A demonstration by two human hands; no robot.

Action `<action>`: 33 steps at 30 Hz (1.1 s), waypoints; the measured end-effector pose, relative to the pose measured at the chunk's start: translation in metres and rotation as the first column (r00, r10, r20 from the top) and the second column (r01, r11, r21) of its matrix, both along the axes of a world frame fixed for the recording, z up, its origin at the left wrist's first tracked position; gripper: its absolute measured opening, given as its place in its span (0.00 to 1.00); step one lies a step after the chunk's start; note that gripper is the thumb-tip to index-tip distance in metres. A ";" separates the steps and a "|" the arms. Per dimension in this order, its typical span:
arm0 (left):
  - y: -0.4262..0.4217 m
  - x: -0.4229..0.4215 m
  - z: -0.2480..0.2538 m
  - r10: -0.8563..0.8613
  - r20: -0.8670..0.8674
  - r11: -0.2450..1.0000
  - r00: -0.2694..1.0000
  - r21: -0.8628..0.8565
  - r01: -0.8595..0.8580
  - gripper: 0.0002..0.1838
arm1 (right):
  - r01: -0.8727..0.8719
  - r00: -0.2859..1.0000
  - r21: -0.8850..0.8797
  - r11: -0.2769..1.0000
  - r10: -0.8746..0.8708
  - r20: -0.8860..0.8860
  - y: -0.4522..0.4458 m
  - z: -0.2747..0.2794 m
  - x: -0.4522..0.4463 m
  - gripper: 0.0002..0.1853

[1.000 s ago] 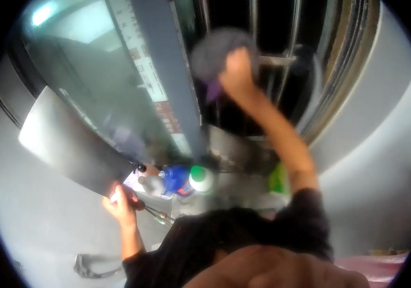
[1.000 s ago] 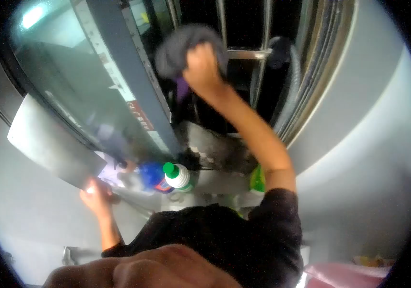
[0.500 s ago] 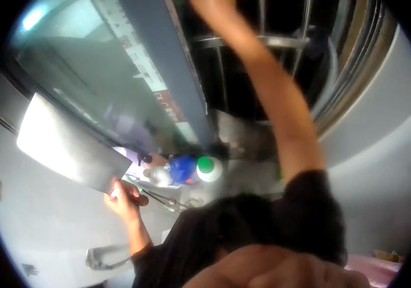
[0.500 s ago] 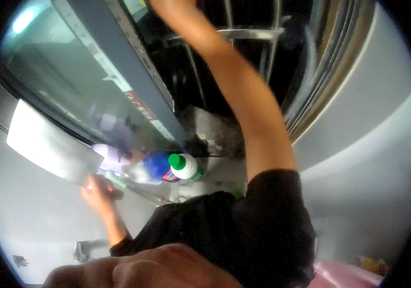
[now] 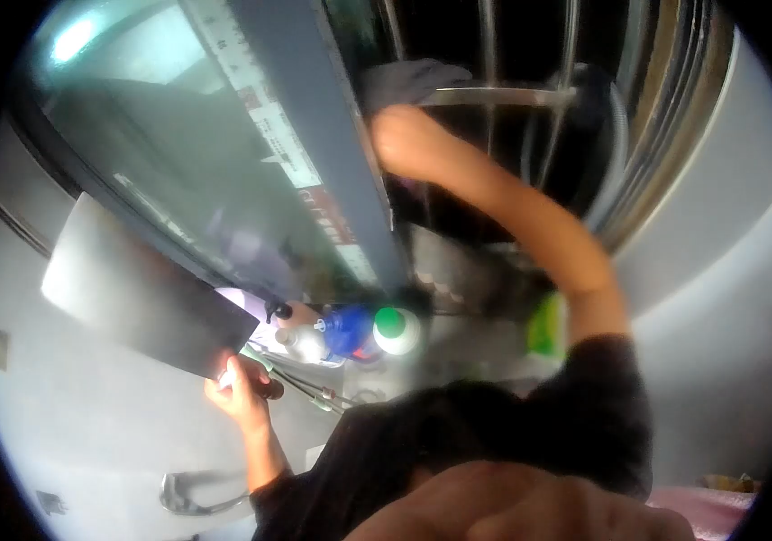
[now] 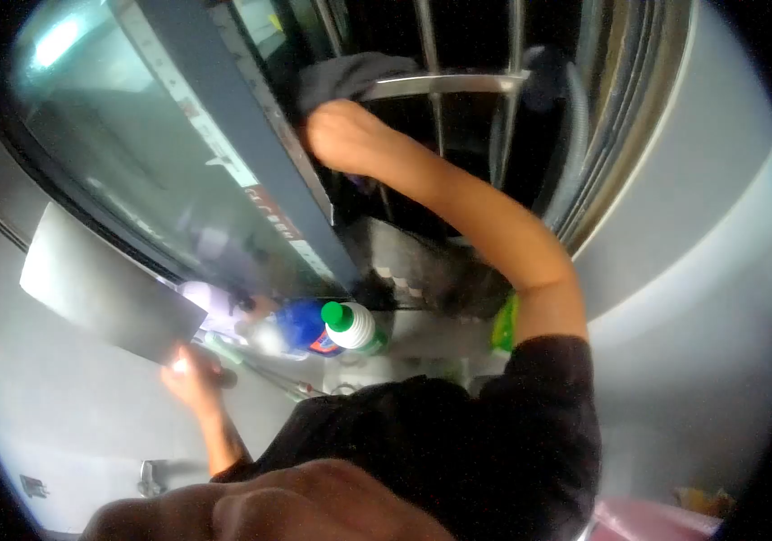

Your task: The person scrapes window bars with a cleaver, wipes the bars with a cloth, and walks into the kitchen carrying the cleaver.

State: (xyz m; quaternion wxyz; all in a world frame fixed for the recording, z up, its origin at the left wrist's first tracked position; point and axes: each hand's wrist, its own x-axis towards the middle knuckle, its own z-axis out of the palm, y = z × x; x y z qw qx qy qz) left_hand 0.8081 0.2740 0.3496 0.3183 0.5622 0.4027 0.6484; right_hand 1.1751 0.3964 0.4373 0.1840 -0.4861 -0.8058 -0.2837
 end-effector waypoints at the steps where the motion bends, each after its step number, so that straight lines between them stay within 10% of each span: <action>1: 0.000 0.002 0.002 -0.007 -0.010 1.000 1.000 -0.002 0.007 0.06 | -0.062 0.997 0.126 0.990 0.057 0.048 0.020 -0.007 0.002 0.03; 2: 0.000 0.004 0.004 0.008 -0.004 1.000 1.000 -0.029 -0.008 0.06 | -0.215 0.975 0.356 0.909 0.219 0.031 0.024 0.001 0.003 0.04; 7: 0.011 0.016 -0.004 -0.017 0.041 0.996 0.999 -0.091 0.021 0.06 | -0.252 0.957 0.407 0.878 0.287 -0.027 0.020 0.002 0.004 0.04; 9: 0.011 0.023 -0.001 0.011 0.048 0.991 0.999 -0.130 -0.004 0.06 | 0.035 0.999 -0.023 0.999 -0.035 0.011 0.006 -0.003 0.003 0.03; 10: 0.012 0.024 -0.002 0.013 0.052 0.991 0.999 -0.135 -0.006 0.06 | -0.097 0.983 0.441 0.892 0.155 -0.096 0.006 -0.021 0.003 0.01; 14: 0.017 0.024 -0.010 -0.053 0.049 0.993 0.997 -0.107 0.058 0.06 | -0.011 1.000 0.258 0.966 0.018 -0.025 -0.014 -0.122 0.028 0.03; 16: 0.015 0.024 -0.008 -0.062 0.018 0.992 0.998 -0.113 0.063 0.06 | 0.194 0.950 -0.396 0.898 -0.273 -0.153 -0.050 -0.129 0.023 0.10; 17: 0.013 0.030 -0.002 -0.044 0.003 0.994 0.999 -0.099 0.044 0.07 | 0.184 0.952 -0.395 0.900 -0.263 -0.155 -0.046 -0.141 0.021 0.10; 19: 0.013 0.031 0.000 -0.028 -0.007 0.996 1.000 -0.084 0.027 0.07 | 0.164 0.682 0.113 0.980 -0.029 -0.730 -0.036 -0.169 0.019 0.12; 21: 0.016 0.027 -0.004 -0.110 -0.004 0.993 0.994 -0.041 0.109 0.07 | 0.275 0.601 -0.435 0.857 -0.507 -0.619 -0.043 -0.144 0.015 0.14; 26: 0.010 0.028 0.002 -0.041 0.008 0.998 0.999 -0.042 0.042 0.07 | 0.206 0.460 -0.299 0.932 -0.362 -0.811 0.002 -0.076 0.010 0.13; 28: 0.009 0.024 -0.001 -0.021 0.002 0.999 1.000 -0.029 0.021 0.07 | 0.261 0.493 0.558 0.787 0.388 -0.778 0.037 -0.078 0.006 0.10; 33: 0.003 0.026 0.011 0.015 -0.031 0.997 0.999 -0.081 -0.018 0.07 | 0.224 0.237 0.310 0.924 0.257 -0.937 0.035 -0.099 0.004 0.11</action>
